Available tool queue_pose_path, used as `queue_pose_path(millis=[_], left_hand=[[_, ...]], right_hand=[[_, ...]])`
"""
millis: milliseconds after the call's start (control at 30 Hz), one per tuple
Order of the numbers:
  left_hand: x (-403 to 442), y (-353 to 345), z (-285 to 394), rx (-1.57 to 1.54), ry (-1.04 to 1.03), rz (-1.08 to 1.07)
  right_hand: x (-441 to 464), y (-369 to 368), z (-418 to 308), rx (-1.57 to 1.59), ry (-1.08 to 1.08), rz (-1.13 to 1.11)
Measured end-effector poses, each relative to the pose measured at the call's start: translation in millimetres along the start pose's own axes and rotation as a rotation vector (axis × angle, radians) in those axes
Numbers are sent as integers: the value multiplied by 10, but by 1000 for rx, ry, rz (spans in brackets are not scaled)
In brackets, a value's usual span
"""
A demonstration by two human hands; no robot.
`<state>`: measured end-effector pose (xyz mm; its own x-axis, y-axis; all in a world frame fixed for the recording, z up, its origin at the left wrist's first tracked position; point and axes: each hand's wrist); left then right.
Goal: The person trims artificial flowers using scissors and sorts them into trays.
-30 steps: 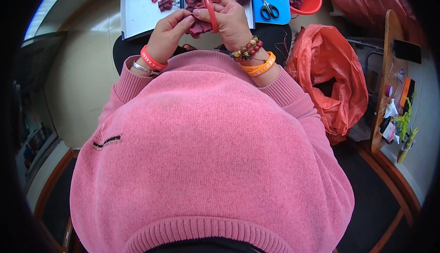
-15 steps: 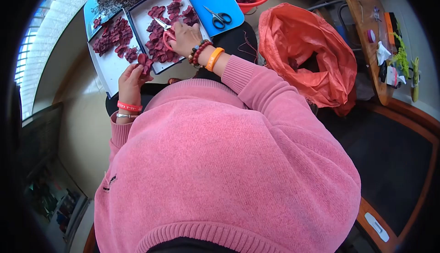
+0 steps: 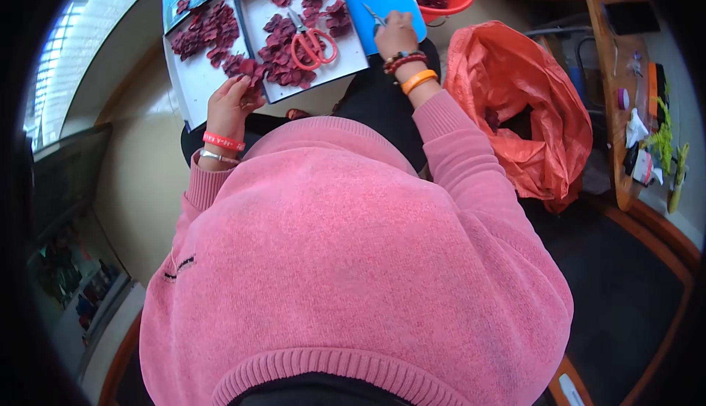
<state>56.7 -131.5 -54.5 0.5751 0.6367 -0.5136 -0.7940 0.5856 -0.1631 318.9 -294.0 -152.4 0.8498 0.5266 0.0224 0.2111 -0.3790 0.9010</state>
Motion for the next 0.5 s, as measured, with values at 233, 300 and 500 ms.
queue_pose_path(millis=[233, 300, 500], left_hand=[[-75, -77, 30, 49, -107, 27], [-81, -82, 34, 37, -129, 19], [-63, -66, -7, 62, -182, -1]], right_hand=[[80, 20, 31, -161, -56, -91], [22, 32, 29, -280, 7, -40], [-141, 78, 70, -402, -18, -44]])
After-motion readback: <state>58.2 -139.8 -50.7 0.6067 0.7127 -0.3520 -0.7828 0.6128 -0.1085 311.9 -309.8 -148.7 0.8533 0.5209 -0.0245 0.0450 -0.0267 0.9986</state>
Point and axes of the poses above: each hand's wrist, its own x-axis towards the middle knuckle, its own y-axis out of the back of the hand, z = x × y, and after that the axes turned 1 degree about -z, right-handed
